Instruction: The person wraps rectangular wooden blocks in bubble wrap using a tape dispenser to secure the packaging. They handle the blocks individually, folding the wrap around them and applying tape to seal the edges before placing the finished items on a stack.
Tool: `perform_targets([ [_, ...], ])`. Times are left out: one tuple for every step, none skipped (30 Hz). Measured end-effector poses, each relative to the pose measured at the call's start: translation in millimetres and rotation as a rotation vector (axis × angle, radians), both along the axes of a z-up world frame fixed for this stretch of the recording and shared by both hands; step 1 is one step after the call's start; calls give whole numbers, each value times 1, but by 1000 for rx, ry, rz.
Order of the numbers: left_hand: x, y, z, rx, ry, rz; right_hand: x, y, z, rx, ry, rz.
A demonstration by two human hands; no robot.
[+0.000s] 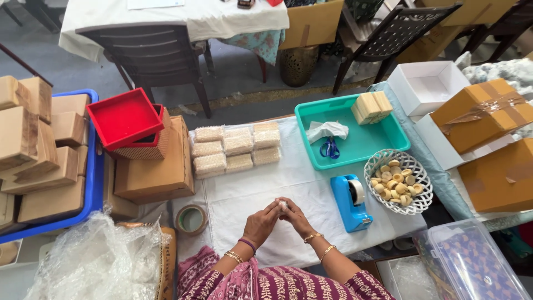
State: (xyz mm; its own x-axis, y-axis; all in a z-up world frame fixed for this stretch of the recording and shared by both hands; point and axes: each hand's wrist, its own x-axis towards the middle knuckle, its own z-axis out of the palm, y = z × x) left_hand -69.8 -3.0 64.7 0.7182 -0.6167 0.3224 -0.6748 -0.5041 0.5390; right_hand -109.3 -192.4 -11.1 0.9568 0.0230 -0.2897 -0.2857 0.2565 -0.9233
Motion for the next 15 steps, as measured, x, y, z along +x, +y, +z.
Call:
perform_targets([
  [0, -3, -3, -5, -8, -5, 2, -1, 2, -5, -8, -5],
  [-2, -6, -6, 10, 14, -1, 0, -1, 3, 42, 16, -24],
  [-4, -9, -10, 25, 37, 3, -1, -1, 4, 89, 41, -44],
  [-2, -13, -12, 21, 34, -1, -2, -5, 0, 86, 37, -48],
  [0, -17, -15, -30, 121, -12, -3, -10, -5, 146, 46, -82],
  [1, -20, -18, -78, 210, -21, -4, -12, -11, 209, 58, -113],
  [4, -20, -28, -80, 209, -22, -6, -12, -6, 208, 56, -114],
  [6, -21, -38, -213, 367, 9, -8, -13, 0, 233, 65, -129],
  [9, -22, -49, -347, 525, 40, -9, -15, 5, 258, 74, -143],
  [17, -20, -59, -349, 530, 44, -8, -16, 14, 256, 80, -141],
  [25, -18, -70, -450, 769, 174, -7, -17, 22, 260, 52, -106],
  [23, -10, -84, -541, 1017, 318, -13, -12, 27, 273, 38, -70],
  [25, -2, -74, -535, 1034, 334, -11, -14, 26, 280, 59, -66],
  [24, 7, -65, -589, 1294, 384, -12, -14, 24, 303, 6, 8],
  [23, 17, -56, -644, 1555, 434, -12, -13, 22, 327, -48, 81],
])
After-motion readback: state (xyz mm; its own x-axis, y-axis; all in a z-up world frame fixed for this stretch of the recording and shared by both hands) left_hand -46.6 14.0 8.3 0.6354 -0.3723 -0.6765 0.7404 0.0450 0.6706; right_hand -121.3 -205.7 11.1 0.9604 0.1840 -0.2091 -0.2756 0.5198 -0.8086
